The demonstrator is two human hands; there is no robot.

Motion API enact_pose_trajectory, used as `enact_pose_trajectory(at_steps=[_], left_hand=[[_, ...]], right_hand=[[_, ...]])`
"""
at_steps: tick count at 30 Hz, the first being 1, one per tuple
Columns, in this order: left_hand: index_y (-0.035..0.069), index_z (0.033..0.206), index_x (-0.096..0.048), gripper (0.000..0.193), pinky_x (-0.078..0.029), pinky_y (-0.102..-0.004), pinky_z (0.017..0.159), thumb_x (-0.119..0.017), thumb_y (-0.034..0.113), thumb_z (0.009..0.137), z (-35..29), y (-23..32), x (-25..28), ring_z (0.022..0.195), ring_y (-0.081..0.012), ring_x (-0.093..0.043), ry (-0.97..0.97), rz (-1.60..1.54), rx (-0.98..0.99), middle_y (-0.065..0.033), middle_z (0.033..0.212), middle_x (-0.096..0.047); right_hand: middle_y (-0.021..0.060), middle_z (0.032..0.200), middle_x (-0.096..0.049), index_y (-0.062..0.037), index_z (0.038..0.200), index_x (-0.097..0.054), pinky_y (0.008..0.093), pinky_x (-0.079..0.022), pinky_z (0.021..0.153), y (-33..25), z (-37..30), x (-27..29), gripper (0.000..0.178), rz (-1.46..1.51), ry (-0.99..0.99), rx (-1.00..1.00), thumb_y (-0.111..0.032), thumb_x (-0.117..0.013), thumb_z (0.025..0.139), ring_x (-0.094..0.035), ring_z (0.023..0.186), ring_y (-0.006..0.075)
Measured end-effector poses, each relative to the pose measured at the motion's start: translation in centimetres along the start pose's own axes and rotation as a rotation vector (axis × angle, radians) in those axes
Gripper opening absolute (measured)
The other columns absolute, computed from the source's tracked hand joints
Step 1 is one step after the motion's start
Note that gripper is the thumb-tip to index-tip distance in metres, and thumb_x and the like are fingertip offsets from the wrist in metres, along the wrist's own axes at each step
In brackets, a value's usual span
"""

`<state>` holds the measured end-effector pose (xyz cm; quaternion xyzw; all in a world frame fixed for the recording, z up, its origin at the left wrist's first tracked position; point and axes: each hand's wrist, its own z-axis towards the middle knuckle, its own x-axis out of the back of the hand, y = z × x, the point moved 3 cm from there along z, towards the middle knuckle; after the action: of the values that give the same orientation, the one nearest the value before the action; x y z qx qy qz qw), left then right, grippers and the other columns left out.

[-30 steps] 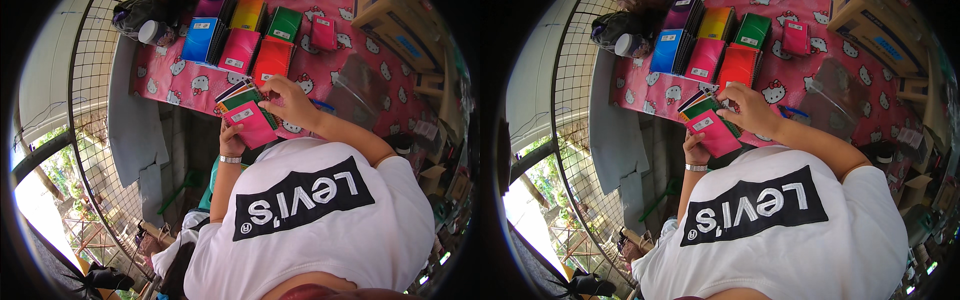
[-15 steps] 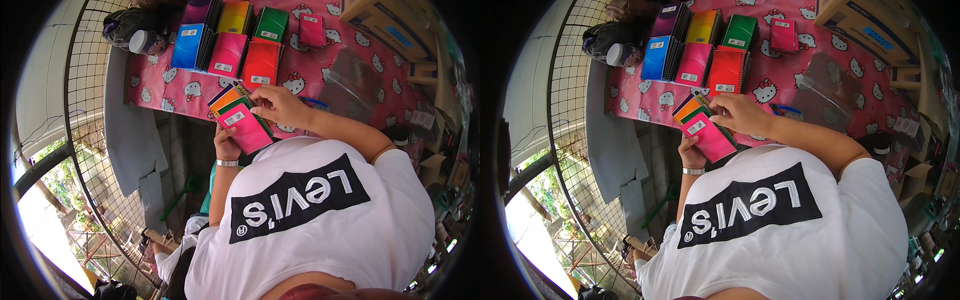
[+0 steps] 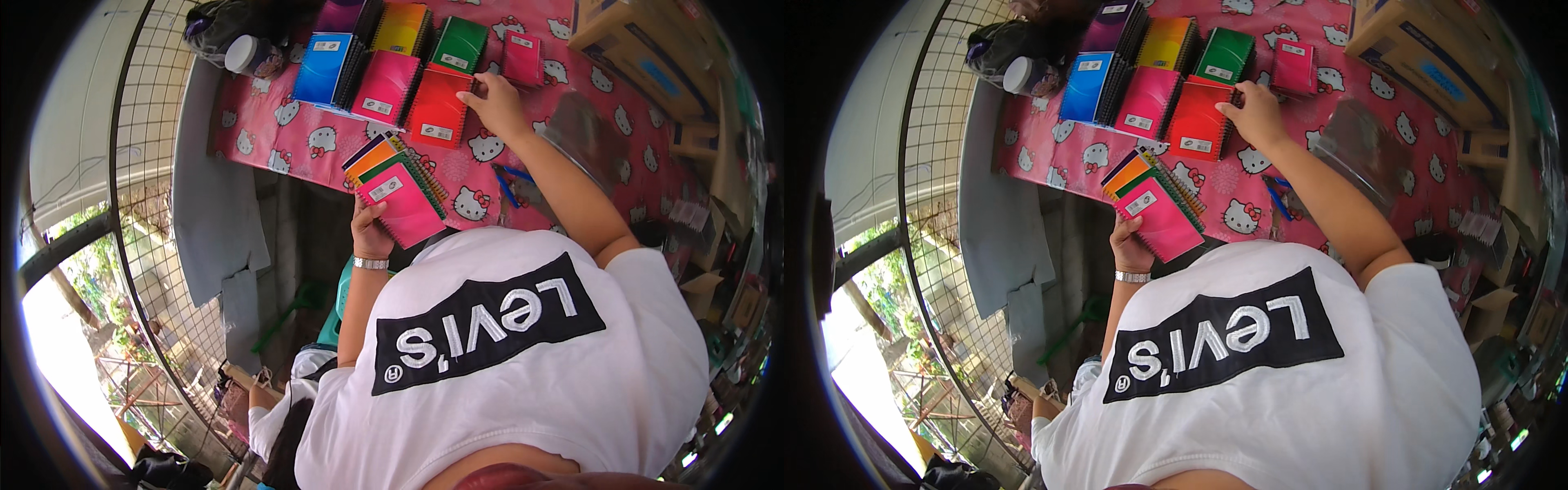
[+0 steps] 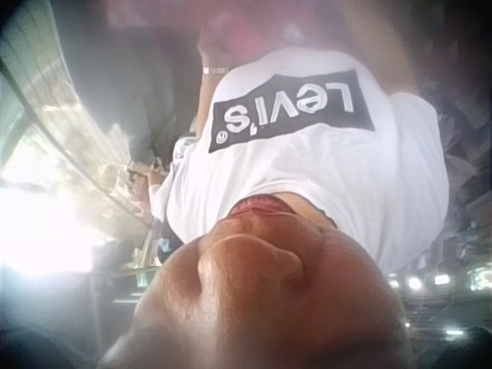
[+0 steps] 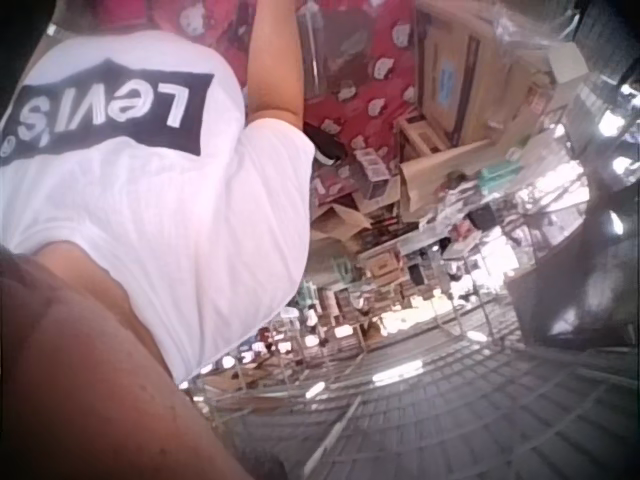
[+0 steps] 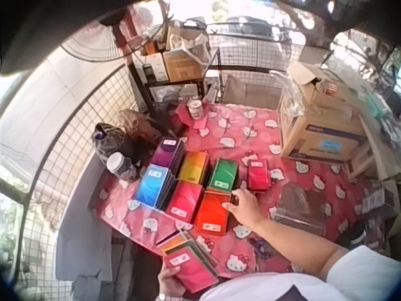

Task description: The person organizes several small spiral notebooks by color and places them into a clear plastic bag.

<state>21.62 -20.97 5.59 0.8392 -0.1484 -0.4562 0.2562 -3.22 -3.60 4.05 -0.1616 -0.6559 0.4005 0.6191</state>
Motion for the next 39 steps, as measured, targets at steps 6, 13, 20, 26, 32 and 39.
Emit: enact_pose_trajectory(at_steps=[6,13,20,26,32,39], left_hand=[[0.01,0.137,-0.039,0.07,-0.046,-0.0406,0.098,-0.056,-0.005,0.071,-0.1,0.0,-0.1,0.111,-0.0251,-0.058,0.001,0.081,-0.098,-0.0087,0.121,-0.058],[0.009,0.135,-0.04,0.065,-0.046,-0.0412,0.098,-0.054,-0.002,0.073,-0.1,-0.4,0.9,0.112,-0.0261,-0.057,0.069,-0.001,-0.068,-0.0086,0.122,-0.058],[0.007,0.131,-0.044,0.056,-0.046,-0.0433,0.098,-0.056,0.005,0.076,-0.1,-0.9,2.1,0.114,-0.0269,-0.056,0.122,-0.022,0.01,-0.009,0.121,-0.058],[0.008,0.131,-0.044,0.053,-0.045,-0.044,0.099,-0.056,0.007,0.079,0.3,-1.4,3.2,0.114,-0.0272,-0.056,0.169,-0.114,0.056,-0.0093,0.123,-0.057],[0.008,0.13,-0.046,0.049,-0.043,-0.0456,0.101,-0.059,0.024,0.085,-0.3,-2.2,4.3,0.118,-0.028,-0.054,0.225,-0.14,-0.024,-0.0091,0.126,-0.056],[0.006,0.13,-0.048,0.084,-0.042,-0.0454,0.101,-0.048,0.074,0.081,-0.4,-1.6,1.3,0.122,-0.0277,-0.05,0.082,-0.352,-0.143,-0.0099,0.133,-0.052]], right_hand=[[0.0128,0.086,-0.06,-0.0012,0.103,-0.06,0.0364,-0.049,0.071,-0.5,-0.2,-0.1,0.039,0.041,0.036,-0.003,-0.018,-0.077,0.073,-0.061,0.076,0.0261],[0.0142,0.098,-0.058,-0.003,0.113,-0.057,0.0367,-0.05,0.078,-0.7,-0.6,0.7,0.047,0.147,-0.074,-0.18,-0.022,-0.077,0.075,-0.06,0.084,0.0264],[0.0094,0.122,-0.051,-0.0114,0.125,-0.052,0.0455,-0.042,0.092,-5.3,3.3,-0.6,0.063,-0.443,-0.161,0.507,-0.035,-0.078,0.072,-0.049,0.116,0.0259],[0.0048,0.118,-0.053,-0.0138,0.114,-0.055,0.0515,-0.035,0.09,-5.7,9.3,-2.3,0.067,-0.55,-0.695,0.432,-0.04,-0.085,0.06,-0.045,0.12,0.0248],[0.0072,0.091,-0.053,-0.0082,0.092,-0.045,0.0366,-0.043,0.075,-9.3,7.3,2.6,0.051,-0.157,-0.758,0.424,-0.026,-0.084,0.064,-0.055,0.089,0.0247],[0.0134,0.084,-0.057,-0.0055,0.106,-0.049,0.0383,-0.049,0.073,-13.9,-4.0,2.4,0.048,0.374,-0.595,0.139,-0.03,-0.077,0.075,-0.061,0.081,0.0306]])
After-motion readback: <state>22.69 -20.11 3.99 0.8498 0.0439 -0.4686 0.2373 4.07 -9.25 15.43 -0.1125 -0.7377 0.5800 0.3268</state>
